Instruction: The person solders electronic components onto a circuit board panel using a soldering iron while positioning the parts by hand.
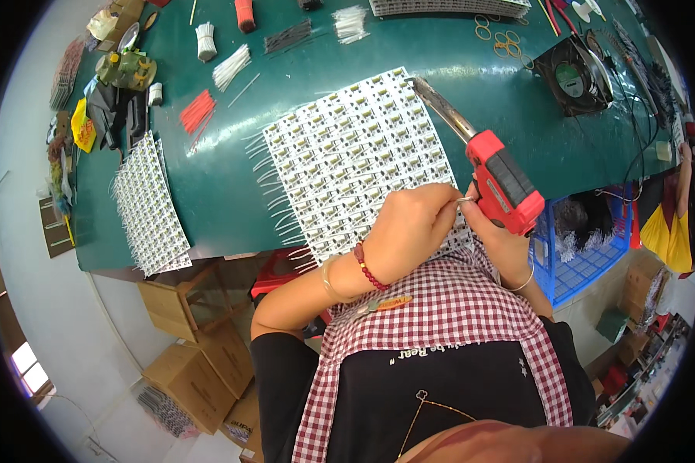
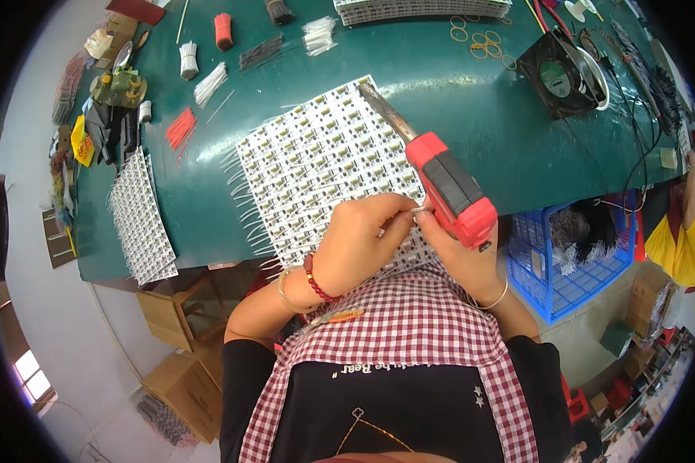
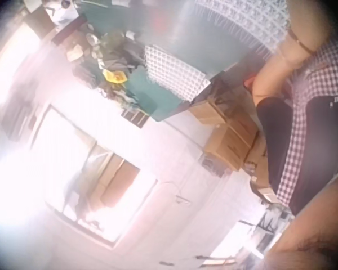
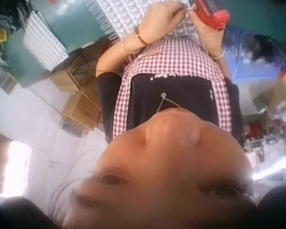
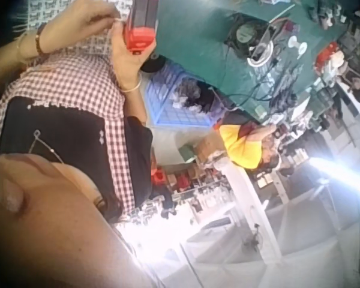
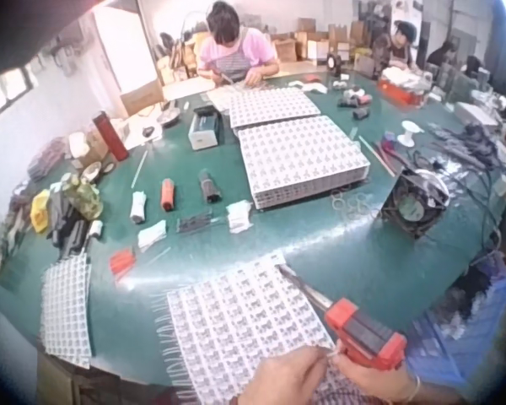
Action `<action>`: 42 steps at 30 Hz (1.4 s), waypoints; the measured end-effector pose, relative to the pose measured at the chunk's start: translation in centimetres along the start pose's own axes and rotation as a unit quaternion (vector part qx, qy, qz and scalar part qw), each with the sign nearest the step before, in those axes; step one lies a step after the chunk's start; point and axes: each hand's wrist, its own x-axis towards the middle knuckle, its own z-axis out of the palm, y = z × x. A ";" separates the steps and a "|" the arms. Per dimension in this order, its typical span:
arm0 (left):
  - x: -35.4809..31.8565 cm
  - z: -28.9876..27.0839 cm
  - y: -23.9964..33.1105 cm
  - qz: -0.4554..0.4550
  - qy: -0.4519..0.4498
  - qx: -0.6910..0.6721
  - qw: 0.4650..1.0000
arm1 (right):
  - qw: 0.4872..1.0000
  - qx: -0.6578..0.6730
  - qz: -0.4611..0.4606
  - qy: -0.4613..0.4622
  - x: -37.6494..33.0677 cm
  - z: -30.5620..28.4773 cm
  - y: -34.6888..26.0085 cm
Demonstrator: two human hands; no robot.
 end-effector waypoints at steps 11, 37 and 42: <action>-1.7 0.3 -1.2 -0.010 0.027 0.037 0.999 | 0.998 -0.035 0.030 -0.044 -0.5 -0.5 -0.4; -0.8 -3.5 -7.5 0.189 -0.007 0.347 0.919 | 0.985 -0.011 0.141 -0.097 -5.5 -7.0 7.5; -0.8 -3.5 -7.6 0.190 -0.007 0.347 0.918 | 0.984 -0.071 0.112 -0.119 -4.1 -6.1 5.6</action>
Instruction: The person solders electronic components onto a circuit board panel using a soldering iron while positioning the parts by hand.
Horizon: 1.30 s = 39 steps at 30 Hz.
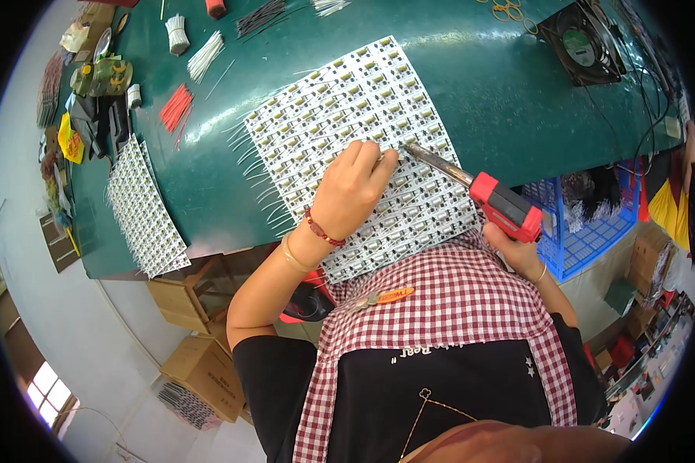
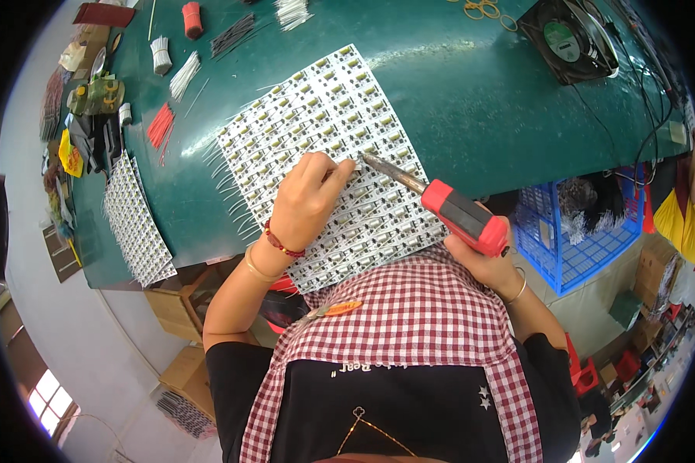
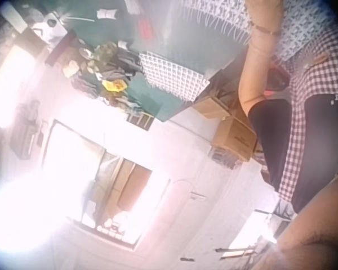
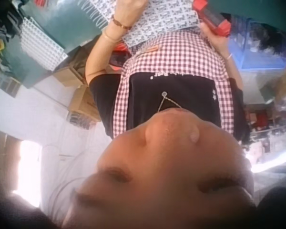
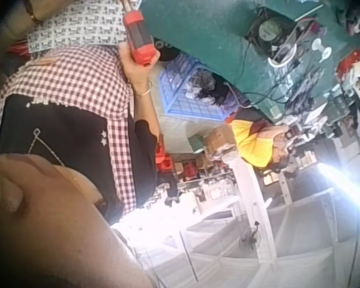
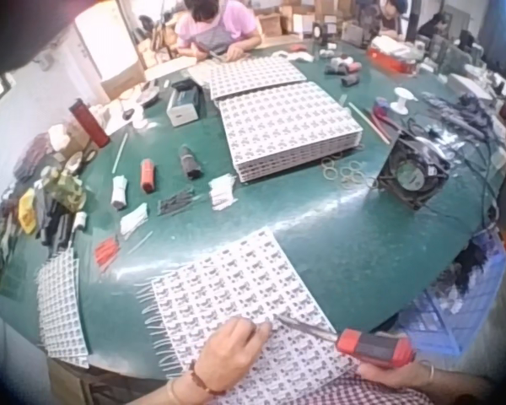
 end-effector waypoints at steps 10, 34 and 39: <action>0.0 0.0 0.0 -0.001 -0.008 0.003 1.000 | 0.996 -0.036 -0.078 0.009 -0.6 -0.1 1.4; 0.2 -0.3 -0.2 0.010 0.001 -0.005 1.000 | 0.997 0.081 -0.017 0.000 -1.3 -0.5 2.8; 0.5 -1.1 -0.3 0.024 0.034 0.012 0.999 | 0.999 0.045 -0.022 0.006 -1.2 -0.2 2.5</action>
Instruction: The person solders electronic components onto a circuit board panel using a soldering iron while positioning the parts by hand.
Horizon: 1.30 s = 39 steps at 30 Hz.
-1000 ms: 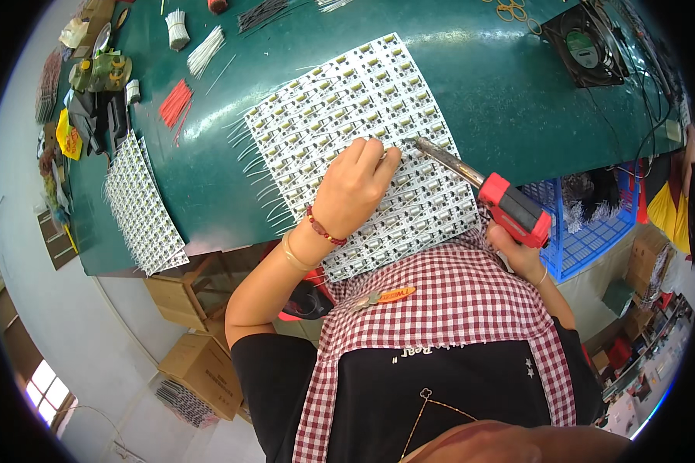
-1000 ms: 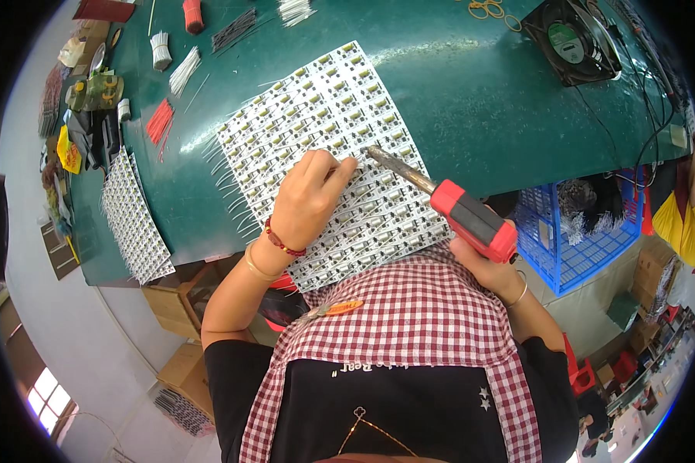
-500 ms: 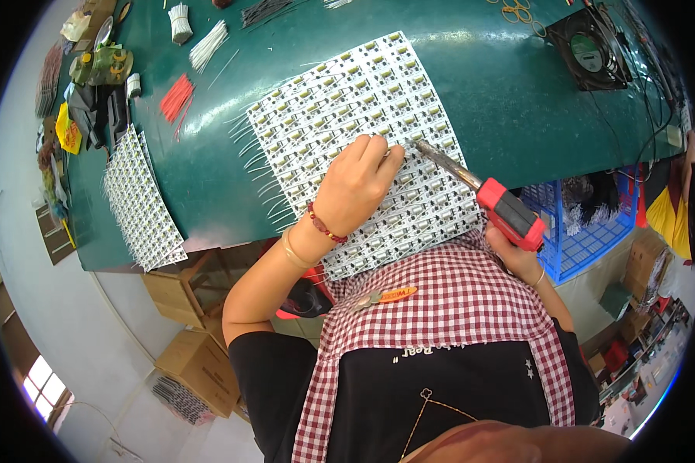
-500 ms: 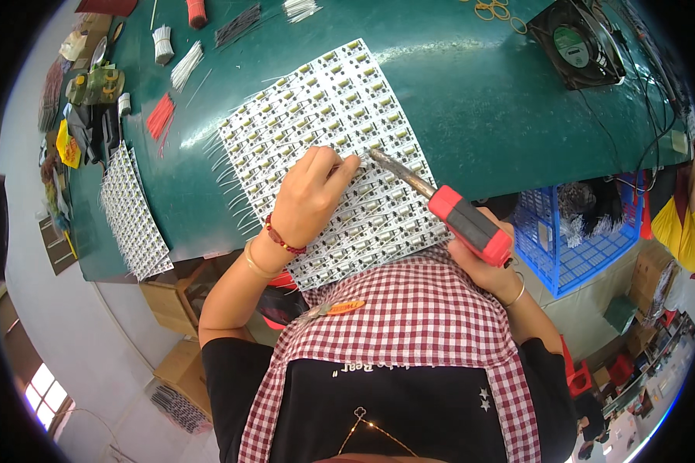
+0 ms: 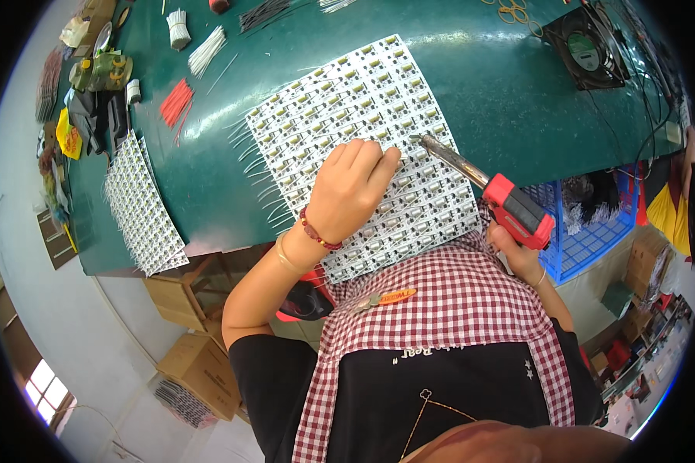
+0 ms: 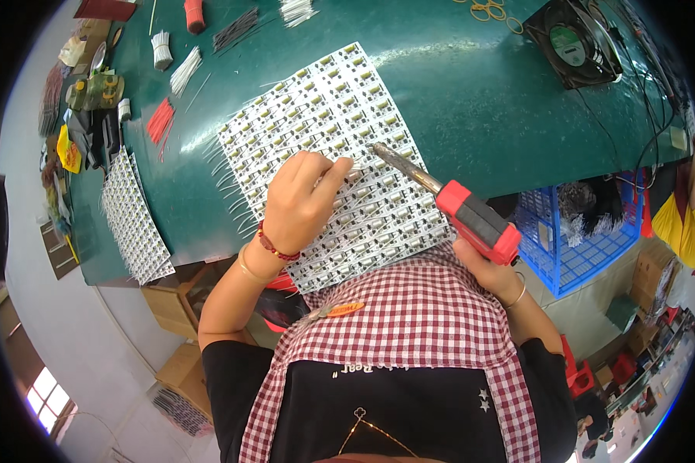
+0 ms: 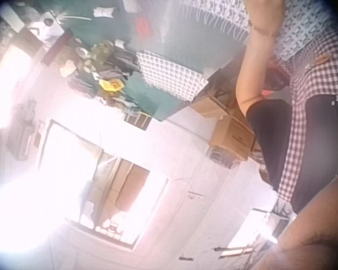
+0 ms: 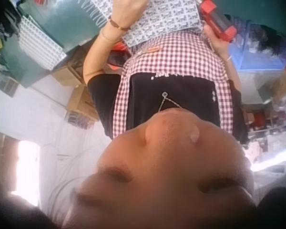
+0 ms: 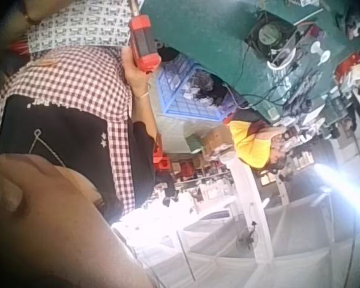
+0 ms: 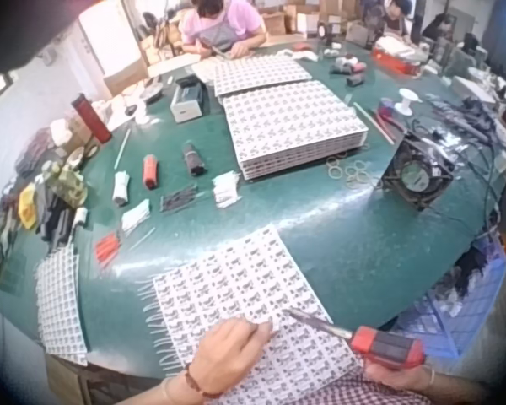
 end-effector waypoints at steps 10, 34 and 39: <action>0.3 1.1 -1.2 -0.014 -0.023 -0.028 0.999 | 0.999 -0.025 0.001 -0.024 0.8 0.3 -0.5; 0.8 0.4 -1.1 0.021 -0.008 0.033 0.999 | 0.999 0.033 -0.001 0.002 1.0 0.1 -1.0; 0.4 1.1 -1.4 0.003 0.001 0.014 1.000 | 0.999 0.041 0.015 -0.012 1.7 0.5 -1.1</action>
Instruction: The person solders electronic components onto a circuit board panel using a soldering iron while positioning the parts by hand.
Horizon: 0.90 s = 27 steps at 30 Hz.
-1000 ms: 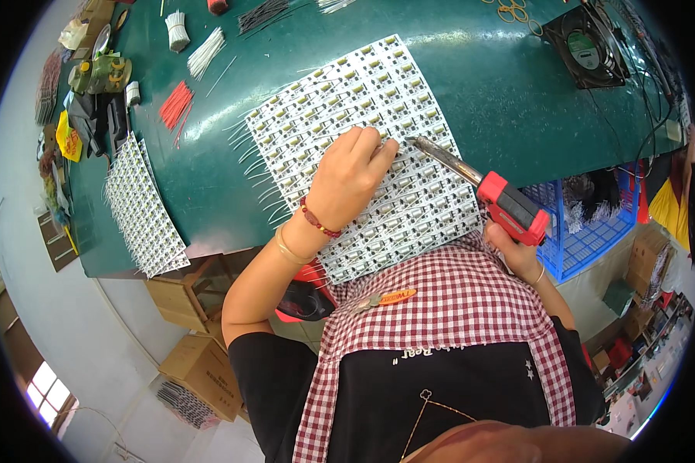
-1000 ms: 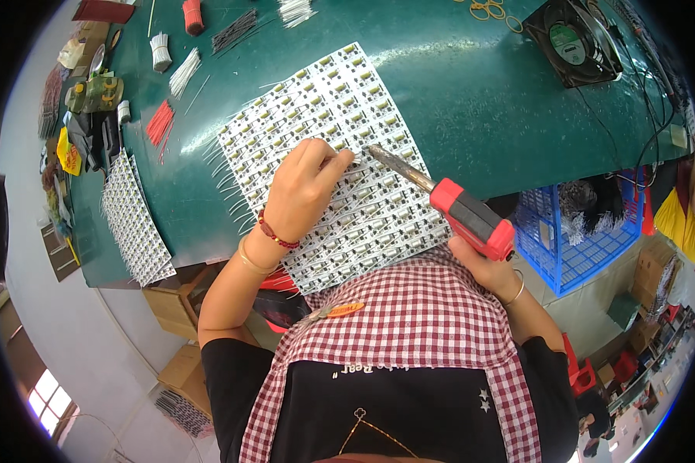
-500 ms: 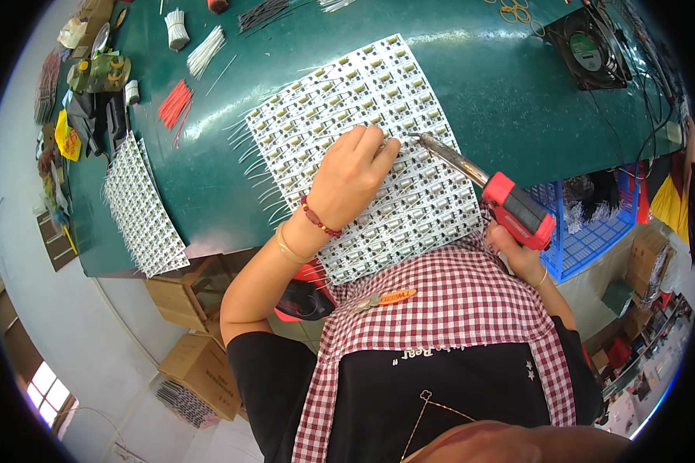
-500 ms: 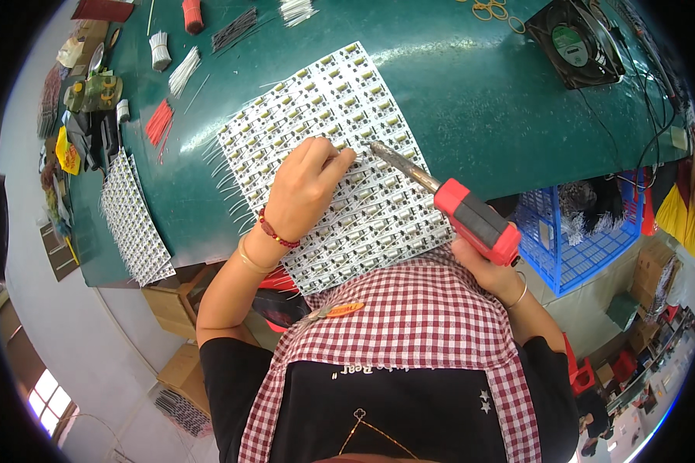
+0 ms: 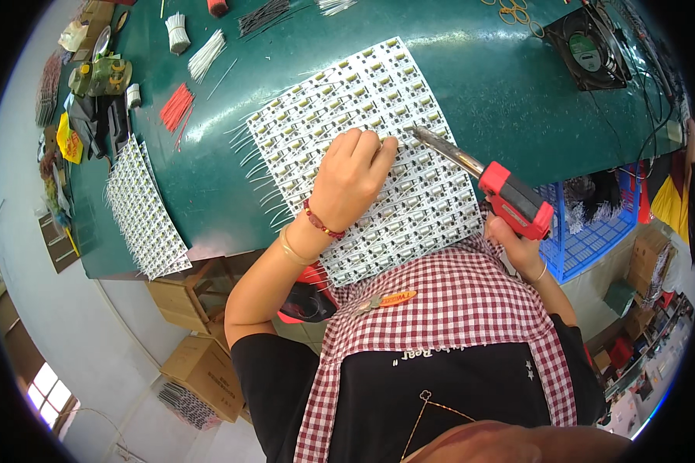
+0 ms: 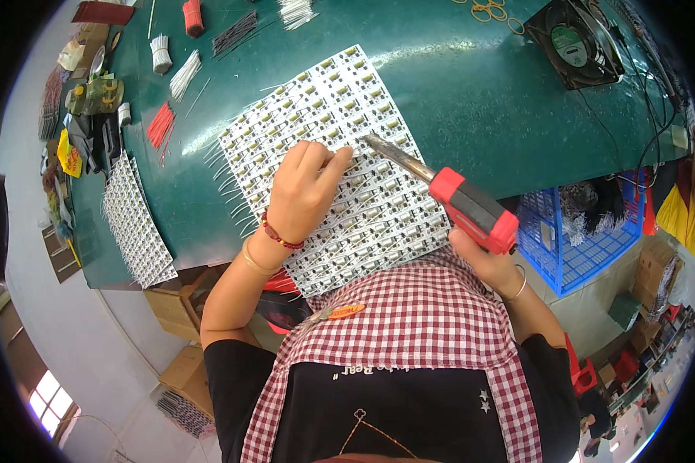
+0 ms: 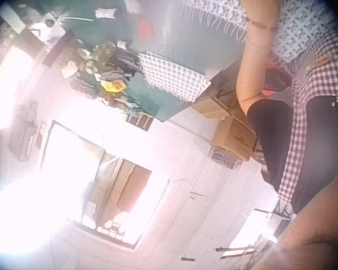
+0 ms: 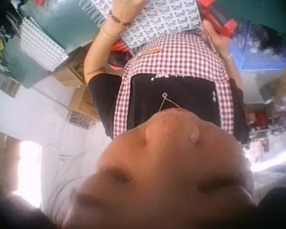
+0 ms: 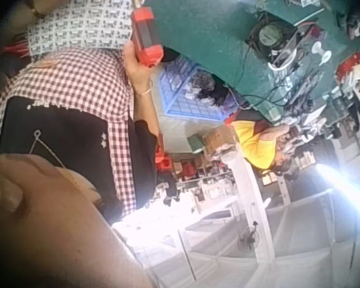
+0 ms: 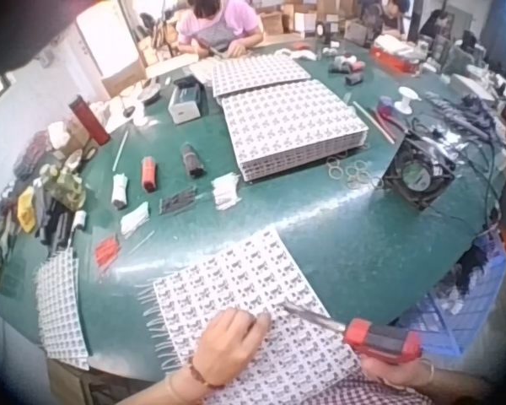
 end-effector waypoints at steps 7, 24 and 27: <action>-0.1 0.2 0.2 -0.017 -0.013 0.002 1.000 | 0.999 -0.040 -0.008 0.015 0.5 0.6 -0.2; 0.2 0.1 0.3 -0.012 -0.010 0.003 1.000 | 0.995 -0.059 -0.071 0.038 0.6 1.0 -0.4; 0.1 0.0 0.4 -0.017 -0.015 0.007 1.000 | 0.991 -0.106 -0.077 0.022 0.7 0.4 0.4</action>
